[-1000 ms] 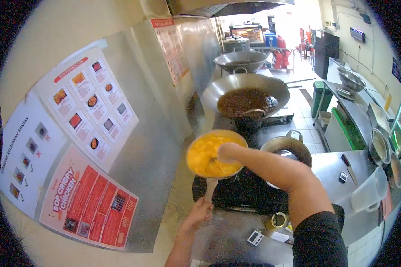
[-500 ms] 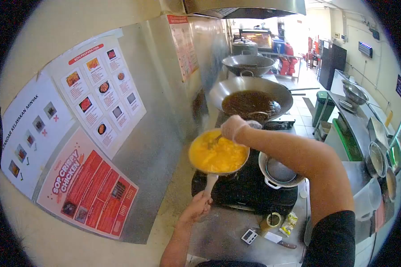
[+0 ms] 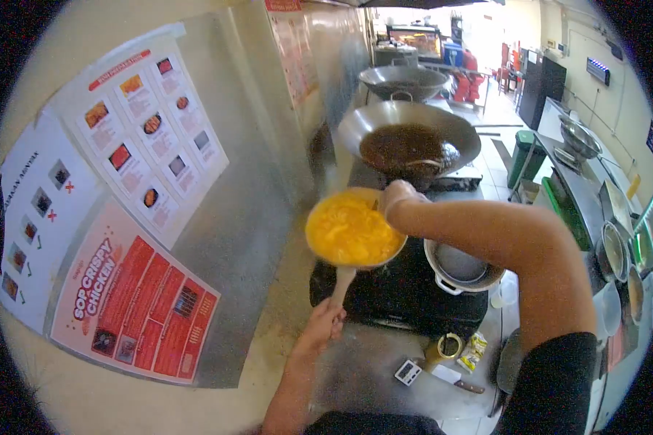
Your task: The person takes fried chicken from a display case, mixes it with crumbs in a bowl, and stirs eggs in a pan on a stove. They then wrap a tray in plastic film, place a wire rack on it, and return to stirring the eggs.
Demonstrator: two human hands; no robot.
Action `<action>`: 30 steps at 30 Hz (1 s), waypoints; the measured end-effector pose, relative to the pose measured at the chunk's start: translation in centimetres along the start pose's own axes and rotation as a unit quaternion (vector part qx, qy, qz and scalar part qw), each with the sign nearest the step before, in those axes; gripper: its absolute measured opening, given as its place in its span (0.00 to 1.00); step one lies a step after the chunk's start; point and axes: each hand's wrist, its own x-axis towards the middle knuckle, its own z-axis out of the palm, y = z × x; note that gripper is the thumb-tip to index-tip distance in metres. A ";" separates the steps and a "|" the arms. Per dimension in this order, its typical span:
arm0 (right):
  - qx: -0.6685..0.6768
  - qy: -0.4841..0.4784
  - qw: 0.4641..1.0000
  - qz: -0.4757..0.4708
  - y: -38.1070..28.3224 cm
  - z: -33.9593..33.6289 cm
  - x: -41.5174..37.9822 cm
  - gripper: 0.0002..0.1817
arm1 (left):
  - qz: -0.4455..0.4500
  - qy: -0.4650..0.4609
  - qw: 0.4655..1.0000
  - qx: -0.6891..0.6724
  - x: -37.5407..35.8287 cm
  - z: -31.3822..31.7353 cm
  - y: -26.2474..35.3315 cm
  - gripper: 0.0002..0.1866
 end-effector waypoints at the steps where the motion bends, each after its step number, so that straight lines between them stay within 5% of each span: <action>1: 0.093 -0.015 0.994 0.062 -0.2 0.1 0.1 0.11 | 0.001 0.002 1.000 -0.011 0.1 -0.2 -0.1 0.05; 2: 0.184 -0.018 0.975 0.125 -0.4 0.2 0.2 0.12 | -0.009 0.003 1.000 -0.013 0.0 -0.4 0.0 0.05; 4: 0.035 -0.126 0.991 0.032 0.8 -3.0 -3.3 0.12 | -0.005 -0.011 1.000 -0.024 -0.2 -0.3 0.6 0.13; 7: 0.087 -0.162 0.982 -0.047 3.4 -5.2 -5.1 0.13 | -0.006 -0.010 1.000 -0.029 -0.3 0.1 0.6 0.22; 12: 0.278 -0.332 0.896 -0.096 4.7 1.1 0.1 0.19 | -0.004 -0.018 1.000 0.010 -0.5 0.1 1.6 0.28; 16: 0.425 -0.354 0.831 -0.066 1.6 2.6 0.4 0.18 | 0.001 -0.027 0.999 0.045 -0.3 -0.1 1.4 0.28; 21: 0.341 -0.123 0.911 -0.196 -2.3 1.0 1.8 0.18 | 0.008 -0.041 0.998 0.044 0.0 -0.7 1.1 0.27; 23: 0.070 -0.055 0.955 -0.284 -3.7 2.9 6.3 0.16 | 0.001 -0.028 0.997 0.070 0.0 -0.5 1.2 0.28; 24: 0.068 -0.054 0.956 -0.281 -3.6 2.5 5.3 0.16 | 0.005 -0.029 0.997 0.070 0.1 -0.5 1.2 0.28; 26: 0.240 0.024 0.970 -0.013 -3.4 0.8 1.9 0.17 | 0.010 -0.025 0.998 0.065 0.2 -0.5 0.9 0.27; 30: 0.140 0.066 0.988 0.002 -1.1 -2.0 -1.5 0.16 | -0.002 -0.037 0.997 0.073 0.6 -1.1 0.5 0.28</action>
